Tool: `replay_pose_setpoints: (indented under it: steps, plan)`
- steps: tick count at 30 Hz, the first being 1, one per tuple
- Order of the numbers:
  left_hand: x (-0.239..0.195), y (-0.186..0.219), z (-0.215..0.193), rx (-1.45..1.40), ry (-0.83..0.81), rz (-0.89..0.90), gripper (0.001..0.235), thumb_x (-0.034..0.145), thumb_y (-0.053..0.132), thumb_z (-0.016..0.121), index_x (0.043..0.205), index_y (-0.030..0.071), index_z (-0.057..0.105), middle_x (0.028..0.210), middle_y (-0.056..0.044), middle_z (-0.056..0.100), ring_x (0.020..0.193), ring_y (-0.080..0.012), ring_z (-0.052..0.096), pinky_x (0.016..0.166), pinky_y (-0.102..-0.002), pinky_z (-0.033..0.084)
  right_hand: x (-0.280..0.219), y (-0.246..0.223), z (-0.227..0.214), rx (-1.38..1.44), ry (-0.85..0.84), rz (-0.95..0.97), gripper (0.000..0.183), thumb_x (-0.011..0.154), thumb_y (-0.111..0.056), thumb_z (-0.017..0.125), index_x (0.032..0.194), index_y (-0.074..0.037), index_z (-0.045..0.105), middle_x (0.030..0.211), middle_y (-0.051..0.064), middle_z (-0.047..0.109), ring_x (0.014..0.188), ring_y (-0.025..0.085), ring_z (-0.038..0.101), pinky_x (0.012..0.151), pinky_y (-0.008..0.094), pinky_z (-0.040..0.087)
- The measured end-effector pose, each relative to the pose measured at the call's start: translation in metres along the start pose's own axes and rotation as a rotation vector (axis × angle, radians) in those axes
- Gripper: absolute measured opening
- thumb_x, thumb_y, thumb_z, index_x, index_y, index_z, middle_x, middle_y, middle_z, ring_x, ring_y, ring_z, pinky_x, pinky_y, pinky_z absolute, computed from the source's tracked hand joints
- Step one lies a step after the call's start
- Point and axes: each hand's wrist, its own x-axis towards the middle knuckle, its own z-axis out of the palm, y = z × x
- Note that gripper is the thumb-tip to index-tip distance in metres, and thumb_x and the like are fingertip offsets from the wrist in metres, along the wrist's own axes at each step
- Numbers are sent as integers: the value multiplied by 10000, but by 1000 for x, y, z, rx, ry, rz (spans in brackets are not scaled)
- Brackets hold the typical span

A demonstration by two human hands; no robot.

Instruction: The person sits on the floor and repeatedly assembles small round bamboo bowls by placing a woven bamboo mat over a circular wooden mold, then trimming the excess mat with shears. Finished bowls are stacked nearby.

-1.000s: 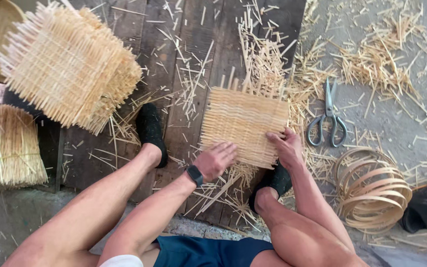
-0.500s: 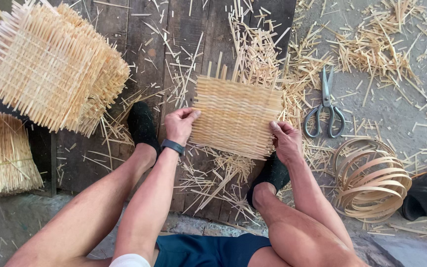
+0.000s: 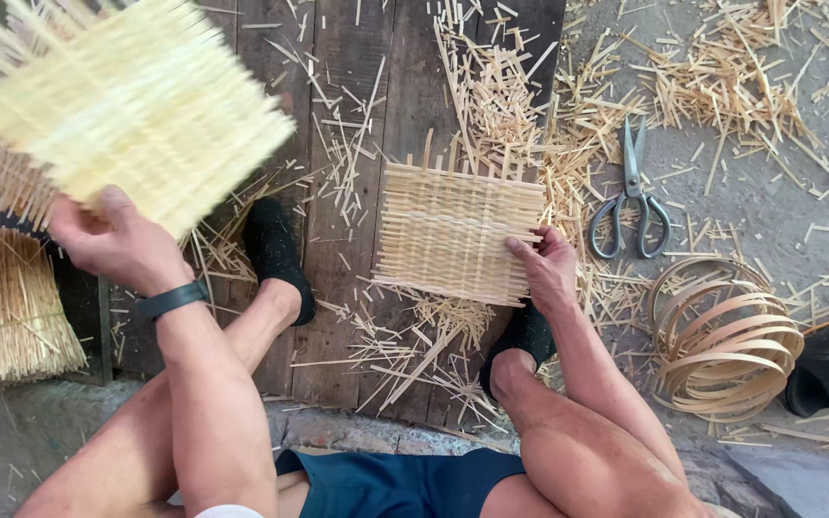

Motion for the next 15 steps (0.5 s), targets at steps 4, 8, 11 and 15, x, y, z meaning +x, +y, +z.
replay_pose_setpoints:
  steps: [4, 8, 11, 15]
  plan:
    - [-64, 4, 12, 290, -51, 390, 782, 1125, 142, 709, 1641, 73, 126, 1699, -199, 175, 1598, -361, 234, 1332, -558, 229, -5, -3, 9, 24, 4, -36, 338, 863, -55, 814, 1157, -17, 652, 1036, 71, 741, 869, 106, 705, 790, 245, 604]
    - [-170, 7, 79, -226, -835, 64, 786, 830, 267, 905, 1436, -7, 485, 1381, -217, 595, 1286, -306, 590, 1103, -453, 477, -6, -3, 12, 47, 18, -48, 327, 854, -46, 814, 1144, -12, 667, 1022, 70, 747, 853, 102, 707, 782, 242, 606]
    - [-209, -9, 110, 15, -1134, -152, 637, 698, 160, 911, 1245, -6, 629, 1086, -153, 744, 947, -215, 700, 854, -366, 566, -3, -2, 12, 10, 55, -50, 331, 847, -42, 829, 1134, 0, 670, 1003, 75, 752, 834, 99, 700, 765, 241, 592]
    - [-223, -38, 122, -287, -1254, -609, 349, 770, 53, 872, 1055, -59, 704, 951, -117, 779, 796, -149, 717, 728, -286, 588, -3, 0, 10, -41, 75, -102, 333, 842, -65, 845, 1127, 9, 690, 976, 73, 757, 812, 91, 700, 743, 226, 588]
